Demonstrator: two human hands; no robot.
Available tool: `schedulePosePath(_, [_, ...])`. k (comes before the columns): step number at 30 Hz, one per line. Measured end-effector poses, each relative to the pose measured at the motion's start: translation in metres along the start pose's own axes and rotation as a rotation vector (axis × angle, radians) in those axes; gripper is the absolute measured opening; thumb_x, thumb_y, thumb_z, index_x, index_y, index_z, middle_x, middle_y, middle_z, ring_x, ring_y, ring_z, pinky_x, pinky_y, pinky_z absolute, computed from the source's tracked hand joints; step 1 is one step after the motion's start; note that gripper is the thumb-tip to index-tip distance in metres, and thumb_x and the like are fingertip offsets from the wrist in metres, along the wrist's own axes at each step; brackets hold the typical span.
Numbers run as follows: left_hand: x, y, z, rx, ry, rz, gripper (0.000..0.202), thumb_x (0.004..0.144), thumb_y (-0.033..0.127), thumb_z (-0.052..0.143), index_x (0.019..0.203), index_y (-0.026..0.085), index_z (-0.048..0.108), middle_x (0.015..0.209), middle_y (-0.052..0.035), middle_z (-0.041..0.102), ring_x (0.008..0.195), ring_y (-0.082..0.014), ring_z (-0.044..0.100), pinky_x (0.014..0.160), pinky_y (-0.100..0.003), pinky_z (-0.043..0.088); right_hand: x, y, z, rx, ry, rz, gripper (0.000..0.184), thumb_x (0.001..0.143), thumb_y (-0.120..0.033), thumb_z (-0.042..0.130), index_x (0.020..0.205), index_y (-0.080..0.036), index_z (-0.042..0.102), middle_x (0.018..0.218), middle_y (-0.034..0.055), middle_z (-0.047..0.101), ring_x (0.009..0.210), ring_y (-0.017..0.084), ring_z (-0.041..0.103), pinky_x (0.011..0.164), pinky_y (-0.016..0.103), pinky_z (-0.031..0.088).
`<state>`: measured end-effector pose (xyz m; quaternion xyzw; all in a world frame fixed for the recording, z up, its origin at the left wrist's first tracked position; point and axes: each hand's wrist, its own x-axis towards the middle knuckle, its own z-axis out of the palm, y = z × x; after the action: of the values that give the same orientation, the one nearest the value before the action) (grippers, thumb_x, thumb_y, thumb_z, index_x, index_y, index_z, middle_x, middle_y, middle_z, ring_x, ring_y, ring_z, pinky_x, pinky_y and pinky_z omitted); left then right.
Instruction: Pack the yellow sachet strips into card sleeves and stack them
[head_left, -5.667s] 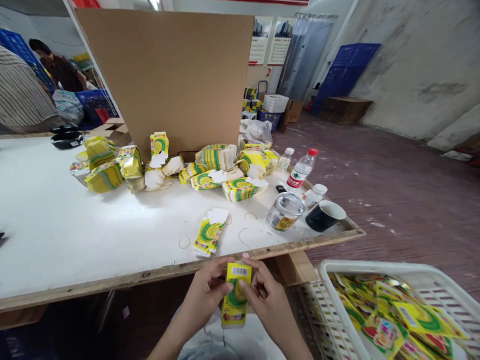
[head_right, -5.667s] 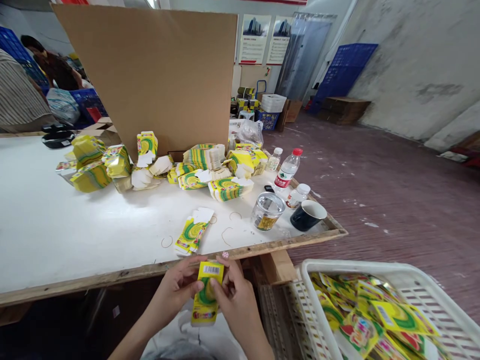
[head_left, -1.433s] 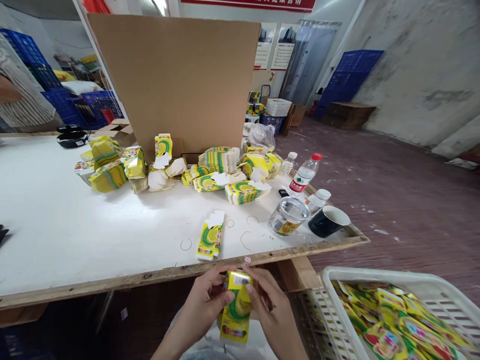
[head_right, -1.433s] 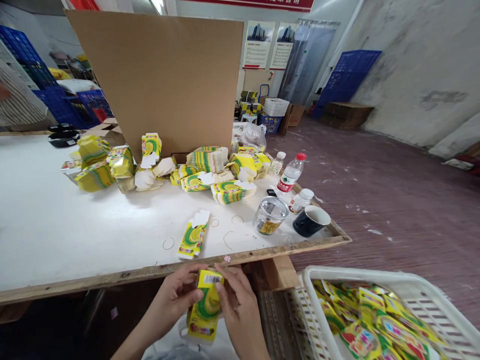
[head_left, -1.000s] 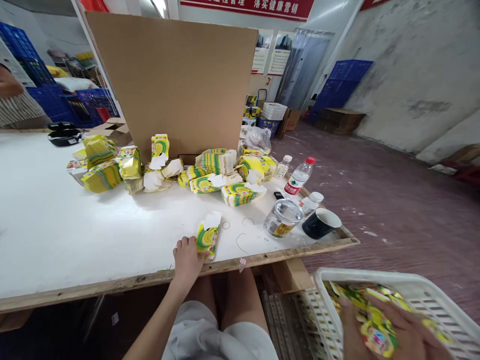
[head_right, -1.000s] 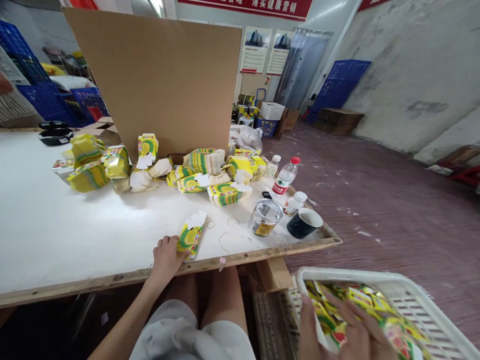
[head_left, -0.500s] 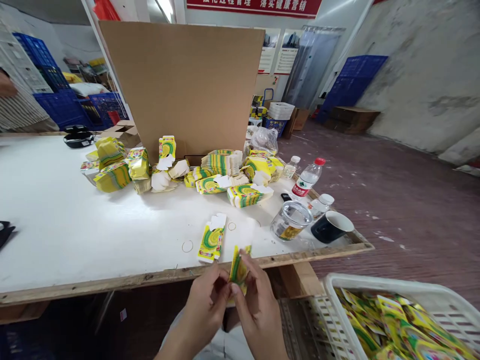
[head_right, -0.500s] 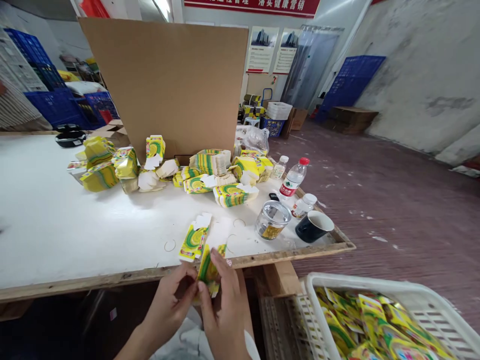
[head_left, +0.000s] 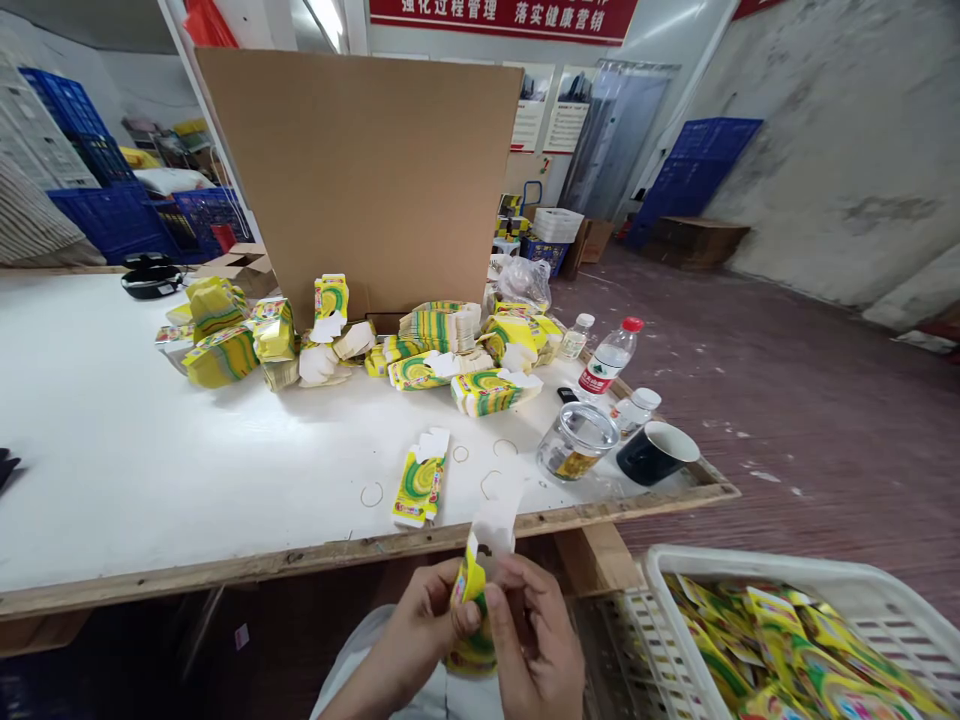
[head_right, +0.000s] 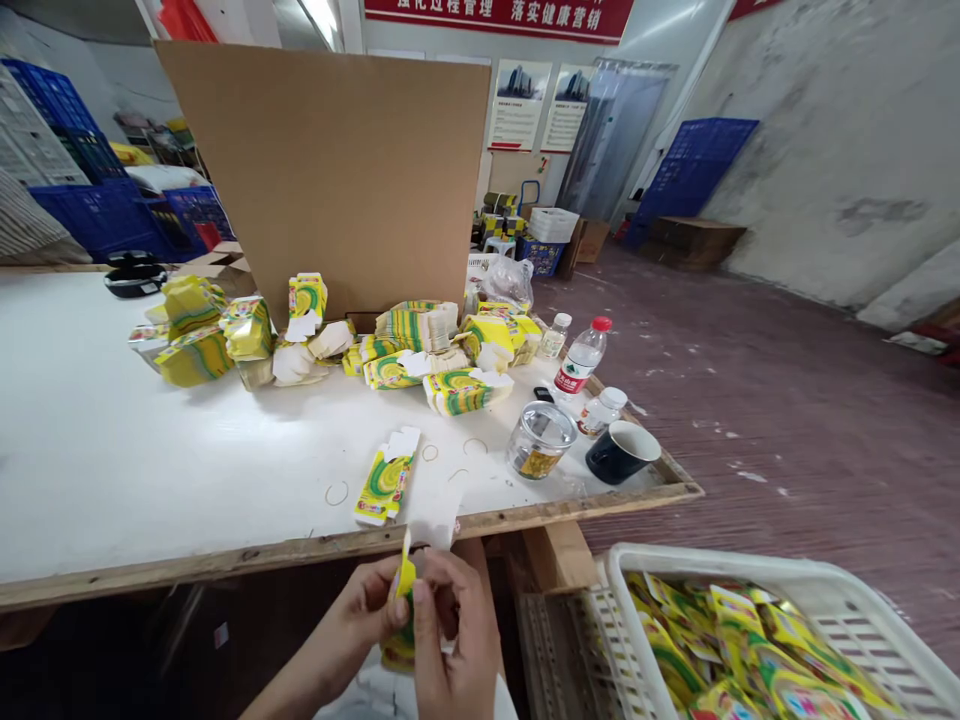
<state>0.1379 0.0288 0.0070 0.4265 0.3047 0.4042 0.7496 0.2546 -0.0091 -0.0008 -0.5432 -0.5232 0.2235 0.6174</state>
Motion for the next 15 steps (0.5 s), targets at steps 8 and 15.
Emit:
schedulePosePath(8, [0.006, -0.010, -0.010, 0.009, 0.130, 0.061, 0.045, 0.075, 0.059, 0.074, 0.086, 0.015, 0.072, 0.074, -0.0058, 0.074, 0.073, -0.0211, 0.068, 0.072, -0.031, 0.054, 0.008, 0.014, -0.011, -0.037, -0.199, 0.140, 0.021, 0.094, -0.034, 0.058, 0.102, -0.020, 0.071, 0.101, 0.0095, 0.071, 0.091, 0.023, 0.068, 0.080, 0.030, 0.058])
schedulePosePath(15, [-0.003, -0.004, -0.019, 0.182, 0.062, 0.133, 0.063, 0.087, 0.040, 0.068, 0.139, 0.026, 0.036, 0.104, -0.0104, 0.075, 0.093, -0.0235, 0.069, 0.087, -0.036, 0.051, 0.010, 0.021, -0.022, 0.072, -0.121, 0.200, 0.043, 0.091, -0.035, 0.063, 0.131, -0.023, 0.056, 0.118, 0.0125, 0.071, 0.102, 0.025, 0.070, 0.081, 0.031, 0.060])
